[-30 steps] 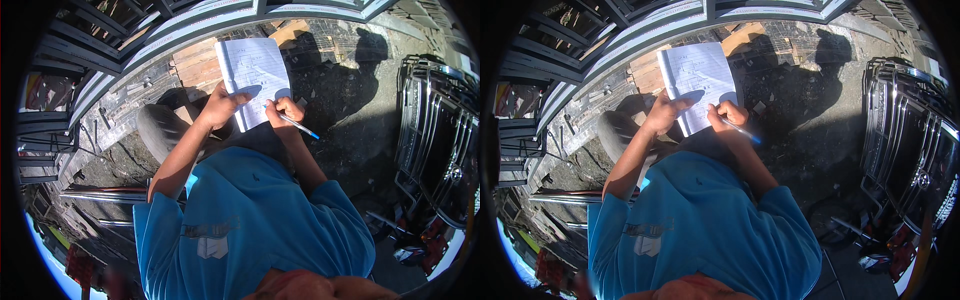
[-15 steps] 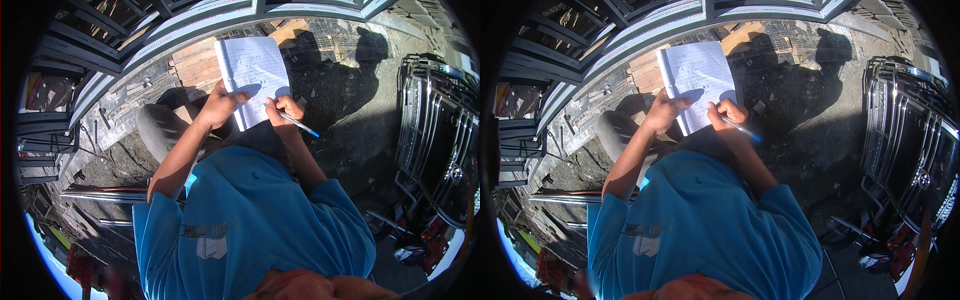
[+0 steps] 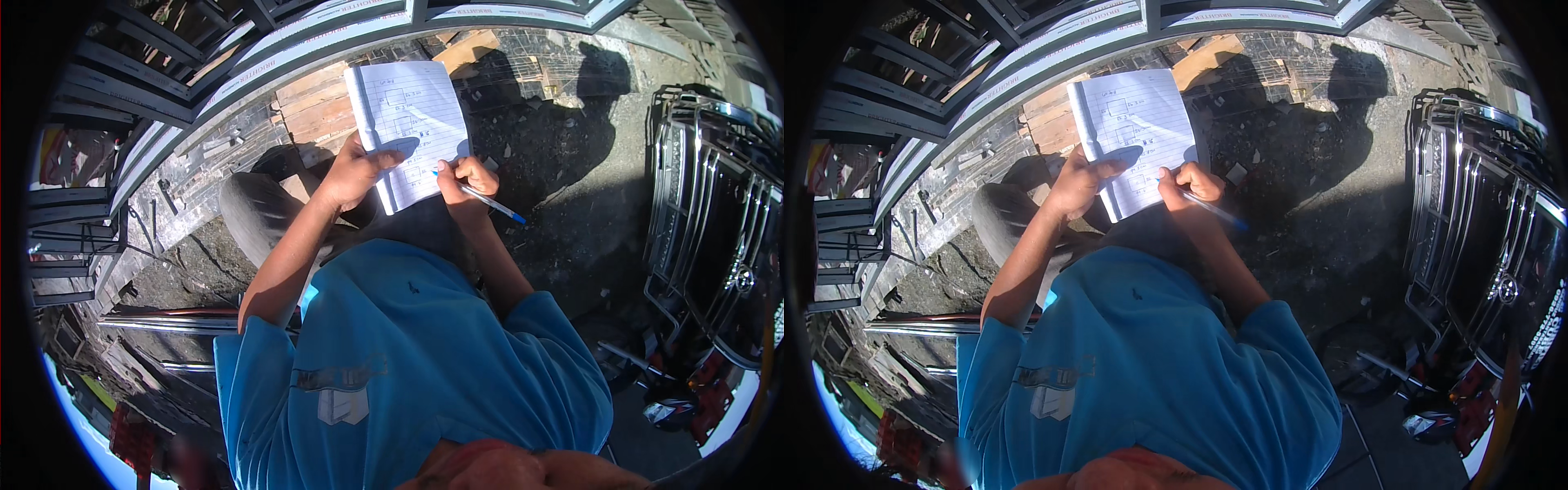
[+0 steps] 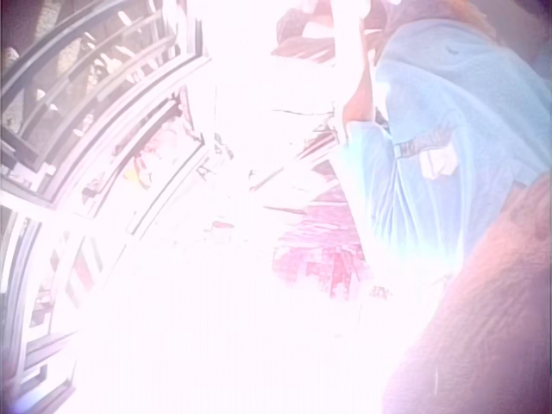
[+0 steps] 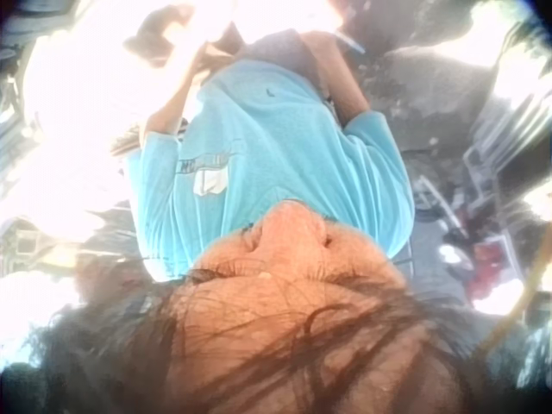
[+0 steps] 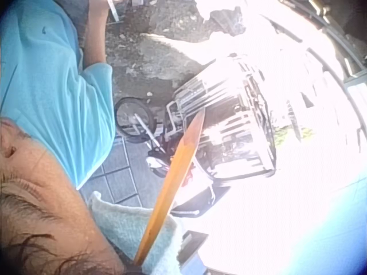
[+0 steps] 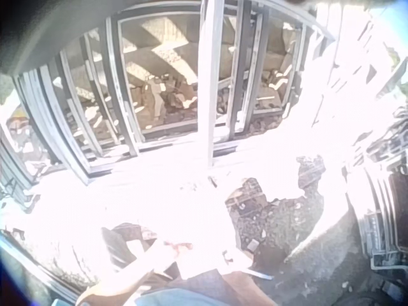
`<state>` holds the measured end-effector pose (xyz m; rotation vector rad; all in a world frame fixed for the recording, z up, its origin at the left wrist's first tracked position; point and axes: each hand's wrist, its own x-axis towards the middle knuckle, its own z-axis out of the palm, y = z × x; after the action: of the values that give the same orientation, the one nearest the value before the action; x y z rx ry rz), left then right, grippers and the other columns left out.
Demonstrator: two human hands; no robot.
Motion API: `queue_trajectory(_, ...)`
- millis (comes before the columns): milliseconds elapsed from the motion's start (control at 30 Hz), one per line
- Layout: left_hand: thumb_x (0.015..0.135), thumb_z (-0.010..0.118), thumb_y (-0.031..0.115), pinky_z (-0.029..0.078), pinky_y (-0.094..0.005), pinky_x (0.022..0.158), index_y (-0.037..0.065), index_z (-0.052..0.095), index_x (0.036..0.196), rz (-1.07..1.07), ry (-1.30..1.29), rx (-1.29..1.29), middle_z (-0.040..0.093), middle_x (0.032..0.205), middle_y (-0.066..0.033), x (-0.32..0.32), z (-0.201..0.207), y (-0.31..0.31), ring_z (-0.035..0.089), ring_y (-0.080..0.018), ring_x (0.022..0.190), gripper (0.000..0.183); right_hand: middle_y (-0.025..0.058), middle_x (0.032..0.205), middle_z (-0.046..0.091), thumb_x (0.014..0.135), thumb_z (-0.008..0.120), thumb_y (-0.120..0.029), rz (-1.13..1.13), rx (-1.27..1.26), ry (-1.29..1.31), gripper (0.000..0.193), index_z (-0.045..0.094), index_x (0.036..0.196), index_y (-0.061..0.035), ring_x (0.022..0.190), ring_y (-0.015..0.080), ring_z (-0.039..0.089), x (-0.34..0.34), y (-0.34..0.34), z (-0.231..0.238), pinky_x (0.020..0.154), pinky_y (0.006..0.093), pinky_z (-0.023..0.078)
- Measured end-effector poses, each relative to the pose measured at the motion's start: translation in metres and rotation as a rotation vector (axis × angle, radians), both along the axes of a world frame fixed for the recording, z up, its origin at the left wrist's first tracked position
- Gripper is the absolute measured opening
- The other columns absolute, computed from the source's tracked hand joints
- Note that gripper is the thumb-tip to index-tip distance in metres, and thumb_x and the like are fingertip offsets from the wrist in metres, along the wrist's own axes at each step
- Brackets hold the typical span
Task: Measure the dimensions of metal window frames and record them in a notebook.
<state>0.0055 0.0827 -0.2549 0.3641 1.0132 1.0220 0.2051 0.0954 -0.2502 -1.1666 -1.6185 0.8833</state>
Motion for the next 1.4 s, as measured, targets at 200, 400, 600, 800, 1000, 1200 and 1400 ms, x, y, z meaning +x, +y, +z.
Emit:
queue_trajectory(200, 0.081, 0.057, -0.009, 0.049, -0.0333, 0.093, -0.004, 0.055, 0.118, -0.015, 0.018, -0.01, 0.064, 0.111, -0.0137, -0.0004, 0.0023, 0.0009, 0.062, -0.0212, 0.102, 0.037, 0.0046, 0.058, 0.054, 0.076, 0.068, 0.006, 0.043, -0.067, -0.013, 0.033, 0.04, 0.063, -0.0048, 0.05, 0.0051, 0.045, -0.002, -0.0024, -0.0023, 0.045, 0.0237, 0.035)
queue_trajectory(400, 0.081, 0.06, -0.007, 0.047, -0.0332, 0.095, -0.006, 0.052, 0.121, -0.021, -0.009, -0.005, 0.062, 0.115, -0.0153, -0.001, 0.0015, 0.0009, 0.061, -0.0223, 0.105, 0.041, 0.004, 0.057, 0.053, 0.076, 0.069, 0.005, -0.001, -0.115, 0.0, 0.033, 0.04, 0.063, -0.0041, 0.049, 0.0047, 0.044, -0.0035, -0.0015, 0.0036, 0.044, 0.0237, 0.034)
queue_trajectory(600, 0.08, 0.06, -0.007, 0.047, -0.033, 0.095, -0.006, 0.053, 0.121, -0.031, 0.02, -0.027, 0.062, 0.115, -0.0148, -0.0018, 0.0044, 0.0016, 0.06, -0.0219, 0.105, 0.042, 0.0067, 0.053, 0.054, 0.076, 0.073, 0.0, -0.004, -0.111, -0.049, 0.034, 0.042, 0.062, -0.0041, 0.046, 0.0068, 0.044, -0.0037, -0.0015, 0.0018, 0.044, 0.0258, 0.036)
queue_trajectory(800, 0.082, 0.059, -0.008, 0.046, -0.0333, 0.097, -0.005, 0.052, 0.122, -0.032, 0.02, -0.012, 0.062, 0.116, -0.0151, -0.0008, 0.0058, 0.0012, 0.06, -0.0227, 0.107, 0.041, 0.003, 0.055, 0.05, 0.076, 0.069, 0.007, 0.028, -0.068, -0.049, 0.033, 0.04, 0.062, -0.0036, 0.049, 0.0045, 0.041, -0.0019, -0.001, -0.0006, 0.044, 0.0241, 0.033)
queue_trajectory(1000, 0.082, 0.058, -0.009, 0.046, -0.0341, 0.098, -0.005, 0.052, 0.122, -0.028, 0.03, -0.046, 0.061, 0.119, -0.0161, -0.0019, 0.0034, -0.0004, 0.059, -0.0237, 0.109, 0.041, 0.0035, 0.055, 0.05, 0.075, 0.069, 0.008, 0.018, -0.053, -0.031, 0.034, 0.04, 0.063, -0.0039, 0.049, 0.0051, 0.043, -0.0028, -0.0015, 0.0014, 0.044, 0.0236, 0.034)
queue_trajectory(1200, 0.083, 0.058, -0.008, 0.046, -0.0345, 0.099, -0.006, 0.053, 0.122, -0.039, 0.03, -0.019, 0.061, 0.119, -0.0167, -0.0019, 0.0035, -0.0001, 0.059, -0.0238, 0.109, 0.039, 0.0038, 0.055, 0.05, 0.076, 0.068, 0.007, 0.028, -0.078, -0.041, 0.034, 0.039, 0.063, -0.0039, 0.049, 0.0047, 0.043, -0.0027, -0.002, 0.0015, 0.044, 0.0238, 0.034)
queue_trajectory(1400, 0.082, 0.058, -0.009, 0.046, -0.034, 0.098, -0.006, 0.053, 0.122, -0.036, 0.008, -0.026, 0.061, 0.118, -0.0165, -0.0025, 0.0008, -0.001, 0.06, -0.0238, 0.108, 0.04, 0.004, 0.056, 0.051, 0.076, 0.068, 0.007, -0.015, -0.125, 0.011, 0.034, 0.039, 0.062, -0.0036, 0.049, 0.0047, 0.043, -0.0045, -0.0027, 0.0027, 0.044, 0.0238, 0.034)
